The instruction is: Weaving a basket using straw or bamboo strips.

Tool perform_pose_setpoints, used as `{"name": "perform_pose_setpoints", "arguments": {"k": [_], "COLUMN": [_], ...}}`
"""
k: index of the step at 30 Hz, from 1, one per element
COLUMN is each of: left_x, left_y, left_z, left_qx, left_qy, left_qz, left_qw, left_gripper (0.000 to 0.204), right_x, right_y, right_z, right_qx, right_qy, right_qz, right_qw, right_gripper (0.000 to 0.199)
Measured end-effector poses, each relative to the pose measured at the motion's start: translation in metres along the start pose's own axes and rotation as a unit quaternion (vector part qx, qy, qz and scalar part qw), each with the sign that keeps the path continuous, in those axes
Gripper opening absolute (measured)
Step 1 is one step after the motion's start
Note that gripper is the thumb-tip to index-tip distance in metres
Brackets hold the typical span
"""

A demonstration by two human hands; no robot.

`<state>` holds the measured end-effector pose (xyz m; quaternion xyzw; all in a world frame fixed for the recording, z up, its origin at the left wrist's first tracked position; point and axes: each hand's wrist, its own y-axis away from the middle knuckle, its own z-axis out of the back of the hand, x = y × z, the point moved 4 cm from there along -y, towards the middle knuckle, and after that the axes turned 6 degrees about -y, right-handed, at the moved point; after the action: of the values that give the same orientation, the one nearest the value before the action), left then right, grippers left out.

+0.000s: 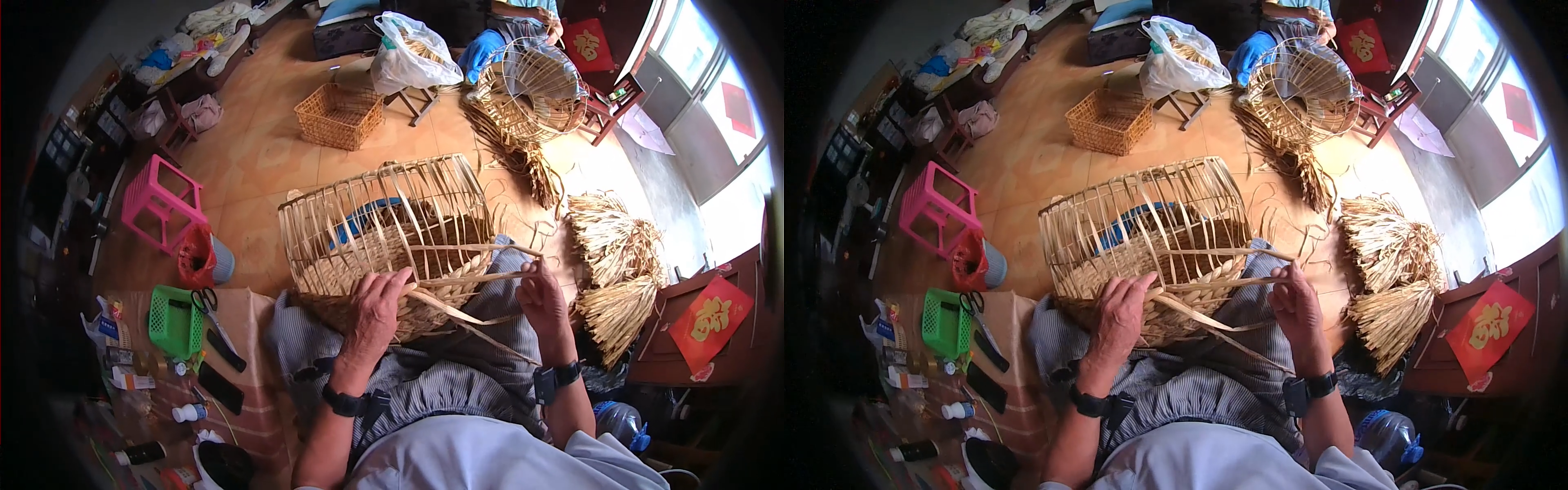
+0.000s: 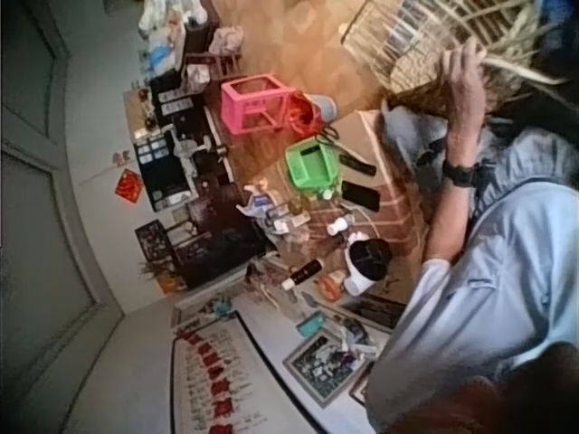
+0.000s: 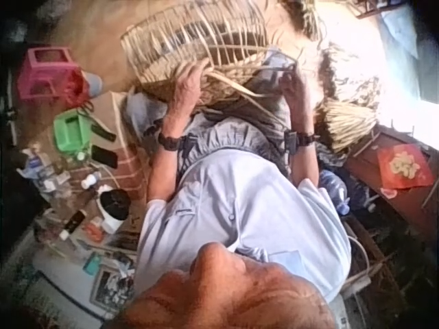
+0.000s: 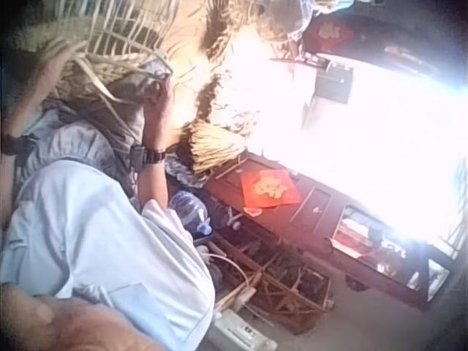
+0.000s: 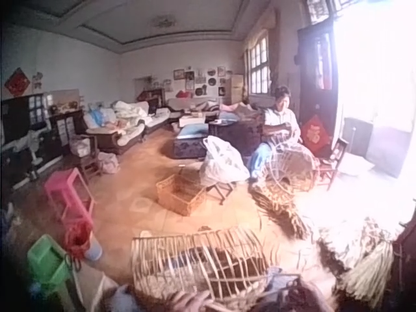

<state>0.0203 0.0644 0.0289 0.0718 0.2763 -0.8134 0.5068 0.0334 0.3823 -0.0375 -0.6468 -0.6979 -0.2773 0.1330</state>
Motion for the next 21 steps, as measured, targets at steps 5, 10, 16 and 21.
{"name": "perform_pose_setpoints", "arguments": {"k": [5, 10, 16, 21], "left_x": [0.01, 0.006, -0.006, 0.008], "left_y": [0.007, 0.004, -0.009, -0.006], "left_z": [-0.001, -0.005, -0.008, -0.017], "left_qx": [-0.029, 0.005, 0.0, 0.022], "left_qy": [0.039, 0.076, 0.045, 0.15], "left_qz": [0.008, 0.036, -0.015, 0.077], "left_qw": [0.999, 0.996, 0.999, 0.985], "left_gripper": [0.042, 0.041, 0.032, 0.023], "right_x": [0.011, 0.072, 0.026, -0.049], "right_y": [-0.008, -0.005, 0.029, 0.036], "right_z": [0.032, 0.042, -0.003, -0.106], "right_qx": [-0.037, -0.225, -0.085, 0.154], "right_qy": [-0.193, -0.025, 0.381, 0.702], "right_qz": [0.024, 0.193, -0.045, 0.255], "right_qw": [0.98, 0.955, 0.919, 0.647], "right_gripper": [0.021, 0.021, 0.032, 0.032]}}
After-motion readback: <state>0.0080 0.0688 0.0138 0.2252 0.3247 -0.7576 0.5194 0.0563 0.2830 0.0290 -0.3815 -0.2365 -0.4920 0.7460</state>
